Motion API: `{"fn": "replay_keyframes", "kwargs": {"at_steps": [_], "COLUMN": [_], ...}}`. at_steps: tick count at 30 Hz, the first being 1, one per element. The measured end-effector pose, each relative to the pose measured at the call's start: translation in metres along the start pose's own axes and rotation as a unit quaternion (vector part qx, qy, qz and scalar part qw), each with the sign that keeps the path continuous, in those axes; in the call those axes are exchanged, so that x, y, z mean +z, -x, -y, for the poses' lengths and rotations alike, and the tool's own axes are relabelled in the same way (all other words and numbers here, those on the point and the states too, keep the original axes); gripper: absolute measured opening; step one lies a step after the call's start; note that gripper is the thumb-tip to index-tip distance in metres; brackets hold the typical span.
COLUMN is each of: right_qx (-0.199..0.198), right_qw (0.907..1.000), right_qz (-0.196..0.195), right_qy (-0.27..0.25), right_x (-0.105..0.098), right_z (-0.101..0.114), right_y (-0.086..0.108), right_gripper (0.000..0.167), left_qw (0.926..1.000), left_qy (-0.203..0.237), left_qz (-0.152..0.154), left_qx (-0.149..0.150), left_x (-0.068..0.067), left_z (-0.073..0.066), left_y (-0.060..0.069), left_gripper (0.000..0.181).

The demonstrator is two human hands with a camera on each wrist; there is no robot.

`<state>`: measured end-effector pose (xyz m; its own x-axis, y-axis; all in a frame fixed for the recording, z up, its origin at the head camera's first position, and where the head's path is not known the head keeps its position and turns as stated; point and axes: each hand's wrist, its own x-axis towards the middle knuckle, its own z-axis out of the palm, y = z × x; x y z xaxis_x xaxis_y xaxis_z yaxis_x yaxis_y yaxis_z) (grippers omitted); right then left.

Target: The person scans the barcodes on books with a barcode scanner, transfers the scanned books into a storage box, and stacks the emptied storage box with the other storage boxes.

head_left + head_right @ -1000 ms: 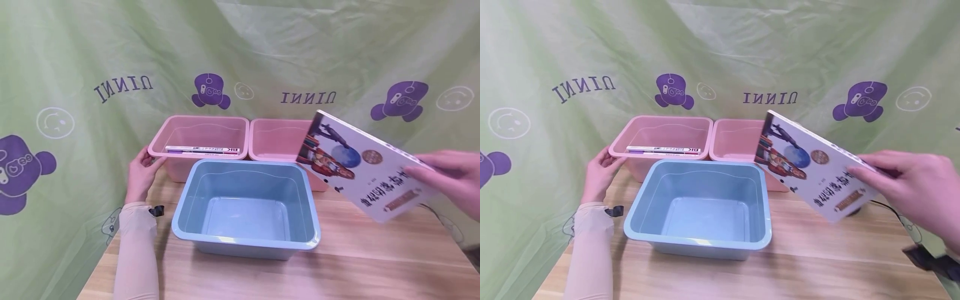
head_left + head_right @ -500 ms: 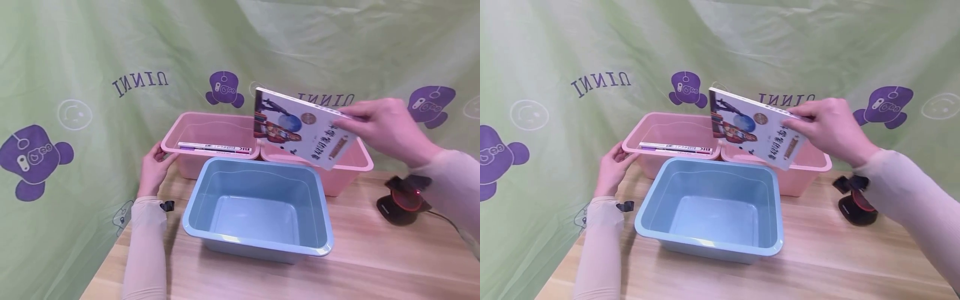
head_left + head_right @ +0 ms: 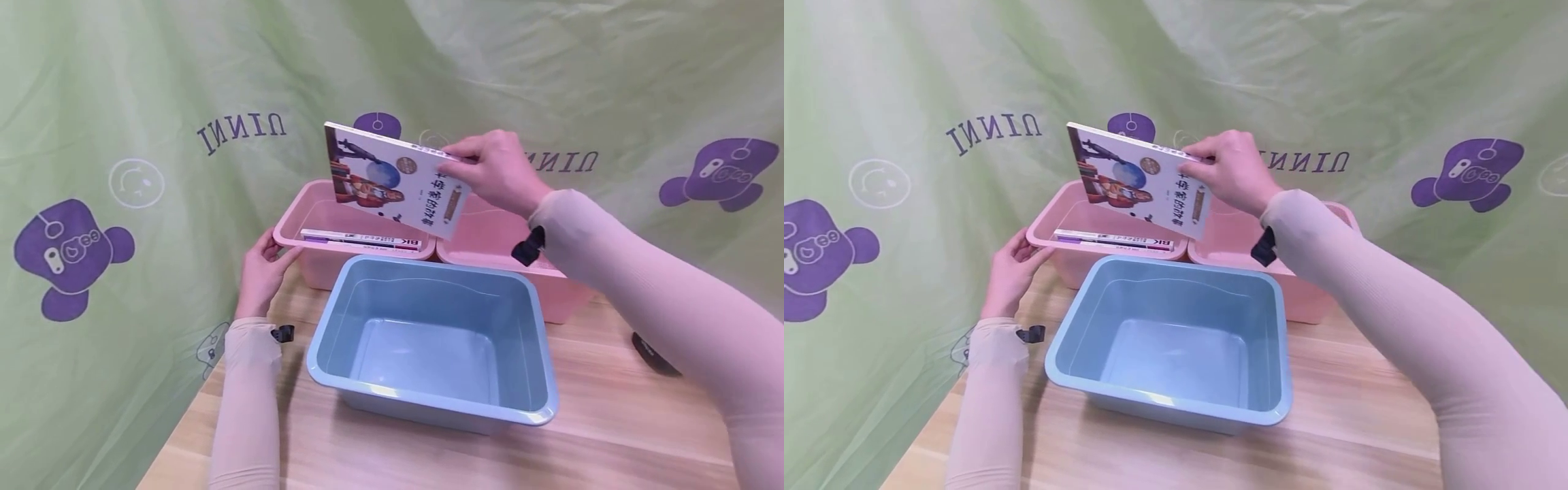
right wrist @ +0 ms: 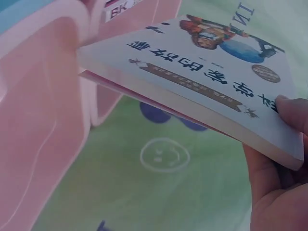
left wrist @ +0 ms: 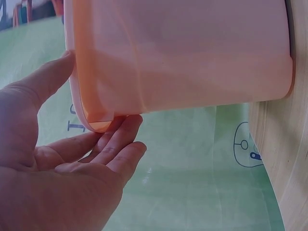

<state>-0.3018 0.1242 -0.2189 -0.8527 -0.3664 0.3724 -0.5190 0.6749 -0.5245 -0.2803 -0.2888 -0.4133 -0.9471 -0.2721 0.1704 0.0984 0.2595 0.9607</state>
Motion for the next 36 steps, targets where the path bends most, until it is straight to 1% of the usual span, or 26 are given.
{"fn": "replay_keyframes", "kwargs": {"at_steps": [4, 7, 11, 14, 17, 23, 27, 32, 36], "right_qx": [-0.005, -0.009, -0.018, -0.010, 0.009, 0.033, 0.039, 0.030, 0.064], "right_qw": [0.9993, 0.9982, 0.9982, 0.9979, 0.9970, 0.9928, 0.9910, 0.9893, 0.9825], "right_qz": [-0.001, -0.003, 0.003, 0.018, 0.039, 0.085, 0.112, 0.139, 0.165], "right_qy": [-0.037, -0.058, -0.058, -0.061, -0.066, -0.077, -0.062, -0.034, -0.059], "right_x": [0.017, 0.031, 0.049, 0.062, 0.074, 0.099, 0.116, 0.131, 0.139], "right_z": [0.003, 0.002, 0.000, -0.002, -0.005, -0.011, -0.016, -0.019, -0.020], "right_y": [-0.013, -0.017, -0.016, -0.013, -0.012, -0.013, -0.017, -0.023, -0.025], "right_gripper": [0.030, 0.028, 0.026, 0.027, 0.027, 0.029, 0.031, 0.028, 0.025], "left_qw": [1.0000, 1.0000, 1.0000, 1.0000, 0.9999, 0.9999, 0.9999, 0.9999, 0.9999], "left_qy": [0.000, 0.000, 0.003, 0.007, 0.012, 0.009, 0.011, 0.015, 0.010], "left_qz": [0.000, 0.001, -0.001, 0.000, 0.002, 0.004, 0.006, 0.006, 0.007], "left_qx": [-0.001, -0.001, -0.001, -0.003, -0.007, -0.012, -0.008, -0.002, -0.001], "left_x": [0.001, 0.002, 0.000, -0.003, -0.006, -0.008, -0.008, -0.008, -0.009], "left_z": [-0.002, -0.002, -0.002, -0.001, 0.001, 0.002, 0.001, -0.001, 0.000], "left_y": [0.001, 0.001, 0.002, 0.003, 0.002, 0.002, 0.005, 0.005, 0.005], "left_gripper": [0.095, 0.095, 0.094, 0.095, 0.095, 0.097, 0.096, 0.095, 0.095]}}
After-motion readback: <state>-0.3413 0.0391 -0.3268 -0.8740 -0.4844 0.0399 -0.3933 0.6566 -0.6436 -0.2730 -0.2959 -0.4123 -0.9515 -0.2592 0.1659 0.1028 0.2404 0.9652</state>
